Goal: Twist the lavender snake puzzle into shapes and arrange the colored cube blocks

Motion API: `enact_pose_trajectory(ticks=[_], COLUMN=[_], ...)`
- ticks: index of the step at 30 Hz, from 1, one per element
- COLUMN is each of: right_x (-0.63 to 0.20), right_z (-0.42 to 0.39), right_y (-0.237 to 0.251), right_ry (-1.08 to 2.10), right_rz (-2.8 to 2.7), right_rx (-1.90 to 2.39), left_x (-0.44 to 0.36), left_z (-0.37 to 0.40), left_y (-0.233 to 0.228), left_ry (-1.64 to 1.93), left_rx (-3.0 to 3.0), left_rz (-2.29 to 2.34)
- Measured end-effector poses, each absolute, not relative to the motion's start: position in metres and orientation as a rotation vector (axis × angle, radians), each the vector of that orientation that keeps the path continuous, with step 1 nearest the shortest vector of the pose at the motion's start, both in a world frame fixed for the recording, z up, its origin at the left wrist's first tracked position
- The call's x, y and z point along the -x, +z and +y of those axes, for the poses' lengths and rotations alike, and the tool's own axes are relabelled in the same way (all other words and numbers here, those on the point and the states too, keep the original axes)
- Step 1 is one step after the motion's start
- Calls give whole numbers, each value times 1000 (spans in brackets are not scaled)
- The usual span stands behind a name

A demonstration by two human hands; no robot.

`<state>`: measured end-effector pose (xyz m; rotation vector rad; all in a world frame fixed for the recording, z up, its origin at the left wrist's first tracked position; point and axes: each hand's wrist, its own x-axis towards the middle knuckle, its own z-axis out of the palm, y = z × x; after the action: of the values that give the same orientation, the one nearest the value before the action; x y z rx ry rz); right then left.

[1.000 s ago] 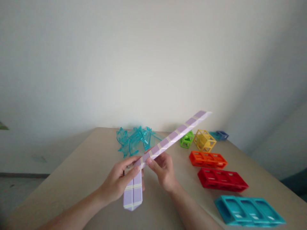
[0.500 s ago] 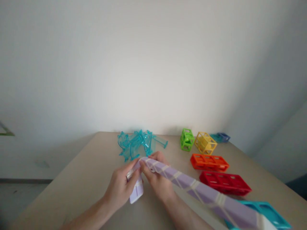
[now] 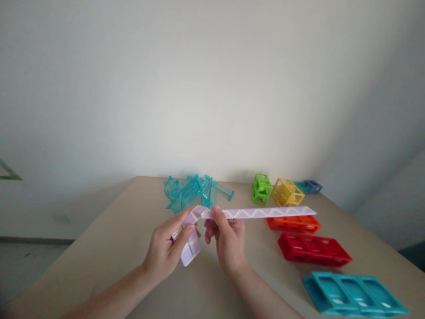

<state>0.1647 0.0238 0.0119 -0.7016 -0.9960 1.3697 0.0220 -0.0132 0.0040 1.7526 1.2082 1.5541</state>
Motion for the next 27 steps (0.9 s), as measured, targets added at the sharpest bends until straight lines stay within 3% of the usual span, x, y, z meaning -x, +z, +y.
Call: enact_pose_trajectory(ticks=[5,8,15,19,27], right_x=[-157,-159,-181,-202,-183], right_z=[16,16,23,30,27], right_y=[20,20,9,19,3], right_ry=[1723,1695,1023,608,300], right_rz=[-714,-734,-1329,-1820,-1736], right_rx=[607,553,735,600,819], left_x=[-25,-27,-35,-34,-47], left_z=[-14,-15,-13,-11,-13], left_y=[-4,-8,0,9,9], left_ry=[1539,1481,1228,1062,1289], left_rx=[-1602,-1521,-985,-725,-666], left_rz=[1225,1234,854,692,684])
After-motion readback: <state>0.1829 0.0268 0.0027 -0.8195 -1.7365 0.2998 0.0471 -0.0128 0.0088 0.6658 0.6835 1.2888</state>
